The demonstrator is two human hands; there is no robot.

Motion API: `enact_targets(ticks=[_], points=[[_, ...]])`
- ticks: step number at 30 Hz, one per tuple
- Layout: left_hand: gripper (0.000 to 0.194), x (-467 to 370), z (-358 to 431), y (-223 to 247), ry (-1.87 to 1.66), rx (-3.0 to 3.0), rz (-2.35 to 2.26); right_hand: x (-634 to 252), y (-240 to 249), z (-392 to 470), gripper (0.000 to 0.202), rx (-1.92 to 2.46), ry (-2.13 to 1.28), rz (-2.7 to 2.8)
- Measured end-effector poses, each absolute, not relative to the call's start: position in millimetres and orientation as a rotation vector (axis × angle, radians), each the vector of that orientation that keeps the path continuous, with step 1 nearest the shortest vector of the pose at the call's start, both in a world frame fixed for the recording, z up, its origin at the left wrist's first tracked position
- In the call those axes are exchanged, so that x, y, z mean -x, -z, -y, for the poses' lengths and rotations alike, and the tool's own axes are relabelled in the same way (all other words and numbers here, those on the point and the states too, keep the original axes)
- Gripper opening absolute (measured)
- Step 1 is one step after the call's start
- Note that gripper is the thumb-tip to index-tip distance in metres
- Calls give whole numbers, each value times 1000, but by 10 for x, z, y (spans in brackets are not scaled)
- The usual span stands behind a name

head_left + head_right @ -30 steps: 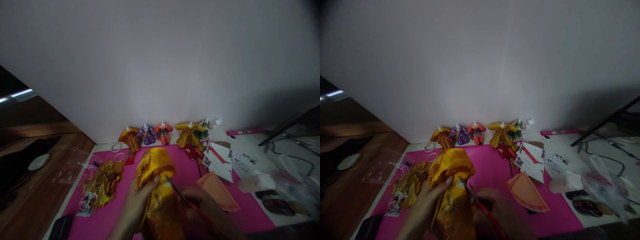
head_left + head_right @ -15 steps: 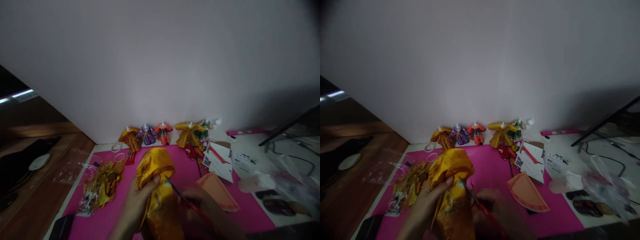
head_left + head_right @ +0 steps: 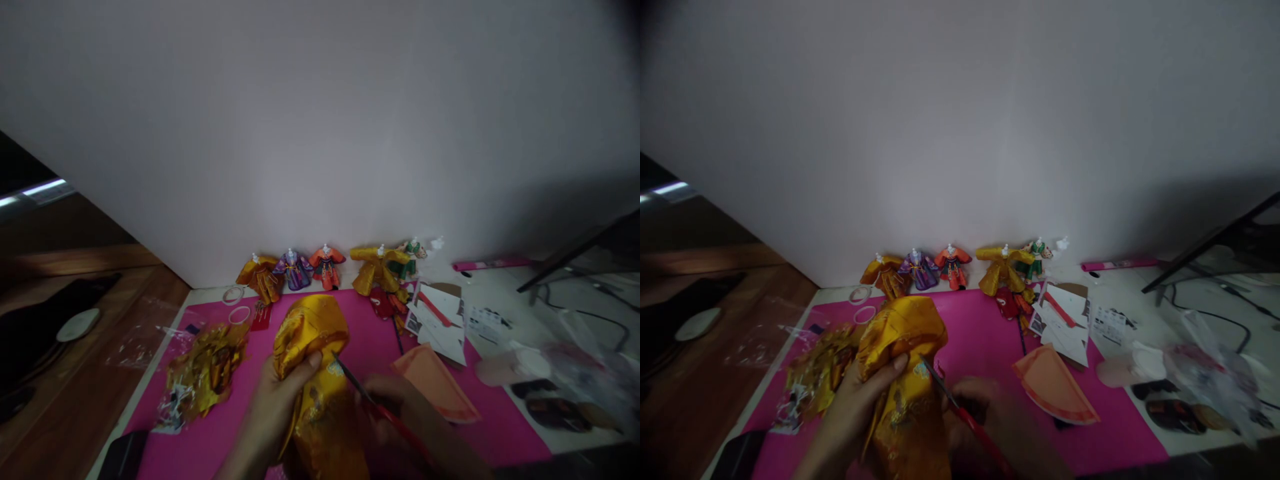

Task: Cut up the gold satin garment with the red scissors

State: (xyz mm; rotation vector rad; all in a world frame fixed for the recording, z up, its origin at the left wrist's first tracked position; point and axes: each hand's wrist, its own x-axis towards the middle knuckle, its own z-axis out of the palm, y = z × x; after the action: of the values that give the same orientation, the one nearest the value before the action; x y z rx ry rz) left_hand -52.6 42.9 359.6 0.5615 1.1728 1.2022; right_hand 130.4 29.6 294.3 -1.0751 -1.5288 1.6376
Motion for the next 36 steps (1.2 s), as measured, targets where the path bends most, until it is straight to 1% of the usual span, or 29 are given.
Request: enact_targets(ticks=[2,6,10,14,18,27,29,34,36], points=[[33,529,-429,-3575,-1204,-573,-1147,-1289,-2966,-295,15,1136,-1639,1545],[31,539,-429,-3547,-1186,-597,-1154,-1279,-3055,-316,10,1024,-1710,1560],[30,535,-426,-3553,-1166,-629,-1184,-1256,-3106,-328,15,1029,-1720,1550],[32,531,-420,-3569,-1147,-642,-1190,-1247,-3095,-319,11,1130,-1669,1558],[36,532,-417,-3569,-1133,-630,-1205,-1257,-3083,-324,8,1096,-1657,1535],[26,527,-422,-3565,-1144,-614,-1204,-1291,-3039,-301,2,1095,-1683,1517],[25,534,-424,-3558,-1143,-611,-1208,-1303,-2998,-309,5,1085,-1684,1530],[33,547,-425,-3529,-1141,-643,-1181,-1311,-2949,-327,14,1075,-1653,1576],[31,551,-423,-3508,-1142,-630,-1172,-1313,-2948,-327,17,1067,-1676,1551]])
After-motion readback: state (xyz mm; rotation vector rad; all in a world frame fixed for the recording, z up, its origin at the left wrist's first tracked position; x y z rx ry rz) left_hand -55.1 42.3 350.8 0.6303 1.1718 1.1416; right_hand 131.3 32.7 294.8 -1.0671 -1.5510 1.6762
